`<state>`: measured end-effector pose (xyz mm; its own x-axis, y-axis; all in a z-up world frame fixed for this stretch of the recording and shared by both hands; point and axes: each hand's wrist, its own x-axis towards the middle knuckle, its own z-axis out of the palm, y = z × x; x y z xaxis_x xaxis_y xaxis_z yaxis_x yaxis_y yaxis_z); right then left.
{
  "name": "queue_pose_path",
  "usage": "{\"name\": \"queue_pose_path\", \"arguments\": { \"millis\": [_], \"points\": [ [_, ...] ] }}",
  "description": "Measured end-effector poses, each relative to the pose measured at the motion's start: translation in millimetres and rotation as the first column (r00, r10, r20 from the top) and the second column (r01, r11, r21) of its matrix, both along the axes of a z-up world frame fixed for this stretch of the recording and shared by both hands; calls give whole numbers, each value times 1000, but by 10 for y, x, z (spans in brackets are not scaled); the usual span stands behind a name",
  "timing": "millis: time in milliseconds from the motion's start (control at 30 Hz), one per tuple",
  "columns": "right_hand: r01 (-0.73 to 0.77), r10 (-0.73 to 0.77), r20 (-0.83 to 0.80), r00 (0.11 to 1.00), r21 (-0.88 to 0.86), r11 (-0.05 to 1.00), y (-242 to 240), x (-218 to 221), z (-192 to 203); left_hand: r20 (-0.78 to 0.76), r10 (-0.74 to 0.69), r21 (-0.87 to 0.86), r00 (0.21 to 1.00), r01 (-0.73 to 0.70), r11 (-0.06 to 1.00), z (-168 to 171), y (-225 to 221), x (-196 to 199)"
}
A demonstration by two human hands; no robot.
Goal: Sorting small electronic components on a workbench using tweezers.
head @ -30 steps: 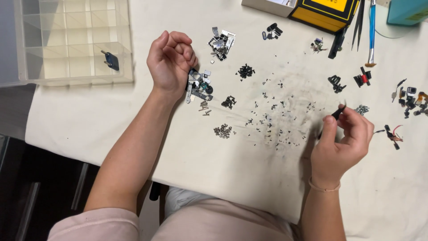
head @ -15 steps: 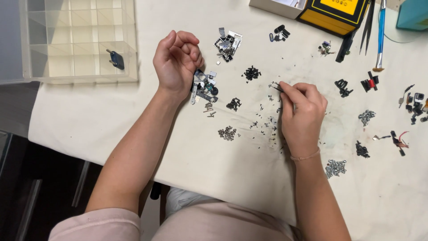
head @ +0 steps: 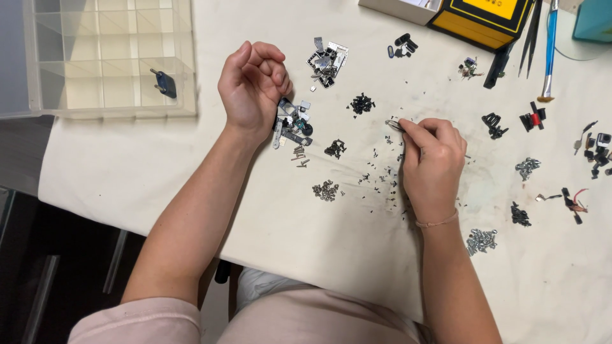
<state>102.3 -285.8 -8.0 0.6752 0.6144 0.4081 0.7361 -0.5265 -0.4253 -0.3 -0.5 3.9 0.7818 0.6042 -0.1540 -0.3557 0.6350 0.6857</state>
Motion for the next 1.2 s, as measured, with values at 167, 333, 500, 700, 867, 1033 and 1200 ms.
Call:
{"name": "queue_pose_path", "arguments": {
  "millis": [167,333,500,700,867,1033,1200],
  "points": [
    [-4,5,-23,1000,28,1000,-43,-39,146,2,12,14,1000,-12,1000,-5,-4,-1],
    [35,-20,-127,992,113,993,-676,-192,561,-10,8,23,1000,-8,1000,-3,-9,-13],
    [265,-282,-185,941,-113,958,-1677,-463,540,0,13,-26,1000,-13,1000,-30,5,13],
    [356,-379,-188,906,-145,923,-2236,-735,380,-10,-2,-45,1000,2,999,-9,7,-3],
    [347,-373,-175,911,-163,924,-2177,-828,461,-61,27,-35,998,-29,999,50,-31,-11],
    [348,-378,-200,904,-169,922,-1828,-790,665,-46,29,-65,999,-32,997,39,-12,-21],
    [163,-149,-262,954,34,986,-919,-379,636,-26,14,-42,1000,-15,999,-9,8,-19]
  ]
}}
